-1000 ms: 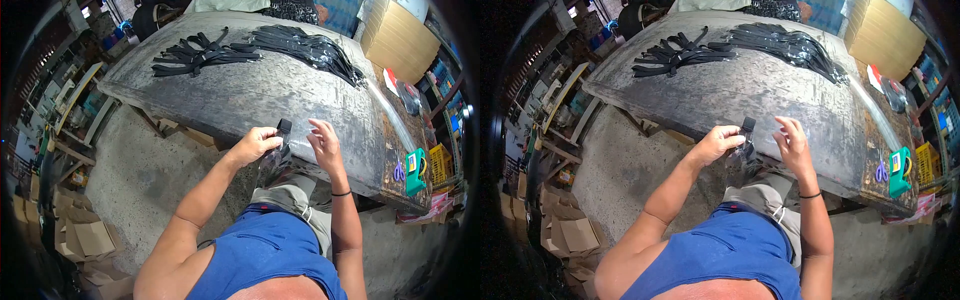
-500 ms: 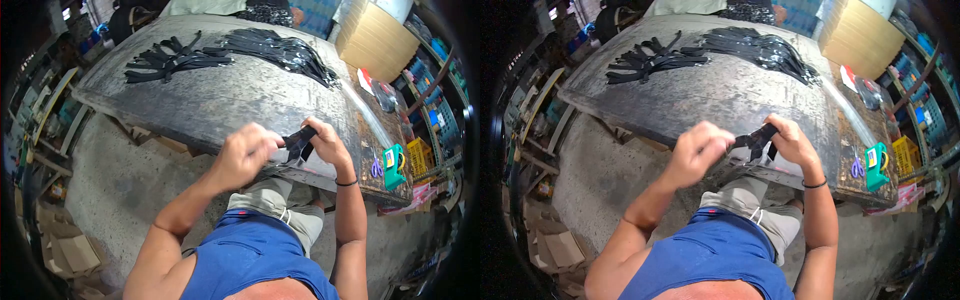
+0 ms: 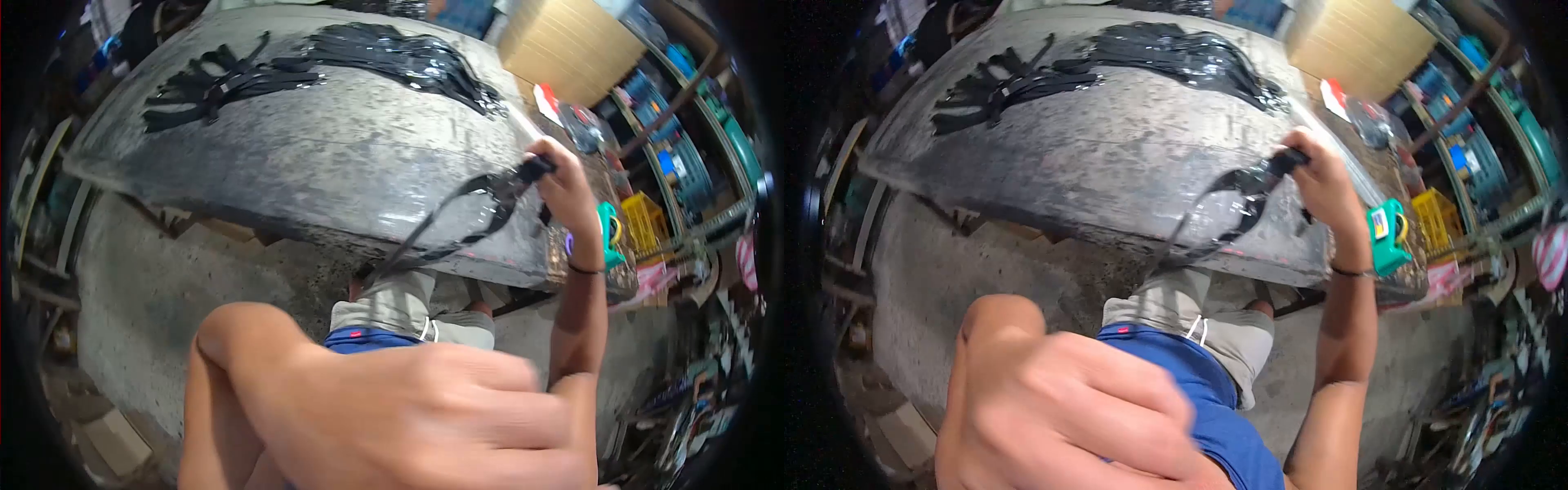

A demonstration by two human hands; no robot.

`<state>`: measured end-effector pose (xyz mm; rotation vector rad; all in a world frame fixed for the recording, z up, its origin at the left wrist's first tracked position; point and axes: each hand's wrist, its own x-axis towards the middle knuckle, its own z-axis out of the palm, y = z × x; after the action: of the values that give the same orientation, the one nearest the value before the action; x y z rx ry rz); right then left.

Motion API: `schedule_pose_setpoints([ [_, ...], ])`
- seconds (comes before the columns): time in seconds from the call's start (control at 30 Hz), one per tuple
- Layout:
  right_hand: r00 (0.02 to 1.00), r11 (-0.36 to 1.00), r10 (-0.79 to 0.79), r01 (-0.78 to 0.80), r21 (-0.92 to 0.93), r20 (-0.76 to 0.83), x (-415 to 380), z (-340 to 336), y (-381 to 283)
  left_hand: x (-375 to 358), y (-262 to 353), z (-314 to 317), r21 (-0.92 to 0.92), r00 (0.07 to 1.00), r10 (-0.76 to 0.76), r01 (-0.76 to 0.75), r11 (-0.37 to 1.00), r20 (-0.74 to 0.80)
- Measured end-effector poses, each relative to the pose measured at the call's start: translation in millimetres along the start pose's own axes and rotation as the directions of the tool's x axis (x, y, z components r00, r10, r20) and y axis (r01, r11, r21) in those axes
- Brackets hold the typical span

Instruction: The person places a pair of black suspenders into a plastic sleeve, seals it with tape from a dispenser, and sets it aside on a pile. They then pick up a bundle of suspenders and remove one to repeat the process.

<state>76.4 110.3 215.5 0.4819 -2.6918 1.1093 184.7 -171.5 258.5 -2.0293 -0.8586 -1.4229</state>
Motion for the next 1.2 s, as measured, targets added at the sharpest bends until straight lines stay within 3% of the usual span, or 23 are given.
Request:
schedule_pose_setpoints([
  [0.07, 0.975, 0.969, -0.218, 0.21, -0.13, -0.047, 6.7, 1.2, -2.8, 10.3, 1.1, 43.4, 0.239, 0.936, 0.004, 0.086, 0.967, -0.353],
  [0.1, 0.987, 0.988, -0.155, 0.155, -0.011, -0.039, 8.9, 1.2, -6.0, 11.5, 0.2, 46.4, 0.281, 0.901, 0.04, 0.092, 0.955, -0.432],
  [0.13, 0.986, 0.988, -0.156, 0.154, -0.031, -0.054, 7.7, -3.6, -9.3, 11.3, -2.4, 48.5, 0.321, 0.859, 0.076, 0.106, 0.941, -0.507],
  [0.17, 0.977, 0.97, -0.205, 0.194, -0.149, -0.063, 3.8, -5.5, -18.0, 6.1, -2.3, 40.6, 0.297, 0.871, 0.088, 0.069, 0.952, -0.484],
  [0.23, 0.969, 0.911, -0.235, 0.192, -0.364, -0.079, -2.8, -7.2, -41.5, 7.0, 10.2, 8.8, 0.063, 0.938, -0.051, 0.077, 0.995, -0.344],
  [0.3, 0.964, 0.895, -0.256, 0.209, -0.395, -0.07, -8.8, -15.7, -54.4, -5.7, 24.6, -14.1, -0.054, 0.945, -0.172, 0.163, 0.985, -0.279],
  [0.37, 0.962, 0.895, -0.266, 0.22, -0.389, -0.068, -12.7, -21.1, -70.9, -50.3, 8.5, -44.9, -0.034, 0.951, -0.21, 0.208, 0.978, -0.227],
  [0.4, 0.947, 0.887, -0.305, 0.246, -0.391, -0.096, -15.3, -23.5, -77.4, -68.6, 1.3, -53.4, 0.128, 0.871, -0.398, 0.447, 0.885, -0.289],
  [0.43, 0.923, 0.866, -0.37, 0.301, -0.399, -0.107, -17.6, -27.1, -85.1, -86.9, -6.1, -62.0, 0.263, 0.751, -0.568, 0.654, 0.709, -0.338],
  [0.47, 0.895, 0.843, -0.431, 0.352, -0.408, -0.118, -20.9, -31.8, -93.2, -121.3, -30.3, -65.2, -0.008, 0.61, -0.729, 0.765, 0.643, -0.311],
  [0.5, 0.878, 0.827, -0.465, 0.387, -0.407, -0.11, -24.2, -38.2, -102.8, -155.7, -51.2, -64.6, -0.063, 0.47, -0.852, 0.867, 0.495, -0.231],
  [0.6, 0.807, 0.798, -0.574, 0.513, -0.318, -0.14, -32.9, -59.9, -118.6, -227.3, -83.6, -43.7, -0.106, 0.251, -0.944, 0.967, 0.233, 0.213],
  [0.63, 0.778, 0.789, -0.598, 0.531, -0.308, -0.191, -35.4, -67.4, -121.6, -233.9, -89.7, -30.8, -0.125, 0.267, -0.905, 0.963, 0.239, 0.331],
  [0.7, 0.725, 0.78, -0.623, 0.543, -0.312, -0.294, -40.2, -82.8, -122.7, -223.1, -93.7, -3.2, -0.345, 0.292, -0.8, 0.932, 0.114, 0.525],
  [0.73, 0.743, 0.784, -0.608, 0.509, -0.355, -0.28, -42.9, -93.4, -129.3, -225.7, -93.8, 12.5, -0.395, 0.322, -0.781, 0.913, 0.106, 0.535],
  [0.77, 0.747, 0.784, -0.604, 0.496, -0.373, -0.277, -44.2, -105.8, -128.1, -209.4, -94.4, 18.5, -0.42, 0.253, -0.668, 0.902, -0.098, 0.7],
  [0.8, 0.751, 0.784, -0.6, 0.482, -0.392, -0.276, -45.5, -118.8, -125.1, -226.0, -103.6, 35.6, -0.35, 0.227, -0.598, 0.932, -0.096, 0.768],
  [0.93, 0.803, 0.814, -0.538, 0.417, -0.404, -0.257, -49.1, -156.0, -123.7, -220.8, -107.3, 92.0, -0.431, 0.293, -0.612, 0.898, -0.087, 0.735],
  [1.0, 0.829, 0.764, -0.539, 0.407, -0.5, -0.148, -45.7, -169.7, -126.7, -218.2, -117.7, 115.3, -0.473, 0.308, -0.618, 0.873, -0.118, 0.723],
  [1.07, 0.882, 0.807, -0.45, 0.335, -0.486, -0.139, -41.2, -183.1, -129.9, -210.0, -135.2, 142.8, -0.5, 0.331, -0.655, 0.862, -0.082, 0.679],
  [1.13, 0.845, 0.76, -0.505, 0.338, -0.555, -0.177, -36.3, -179.3, -136.5, -212.2, -151.2, 163.9, -0.513, 0.356, -0.644, 0.856, -0.067, 0.678],
  [1.17, 0.879, 0.797, -0.449, 0.31, -0.518, -0.165, -38.4, -178.8, -145.6, -206.6, -156.2, 170.5, -0.519, 0.366, -0.638, 0.853, -0.062, 0.678],
  [1.2, 0.88, 0.796, -0.446, 0.306, -0.523, -0.164, -39.2, -186.2, -151.1, -199.9, -158.3, 178.7, -0.65, 0.472, -0.649, 0.759, -0.045, 0.596],
])
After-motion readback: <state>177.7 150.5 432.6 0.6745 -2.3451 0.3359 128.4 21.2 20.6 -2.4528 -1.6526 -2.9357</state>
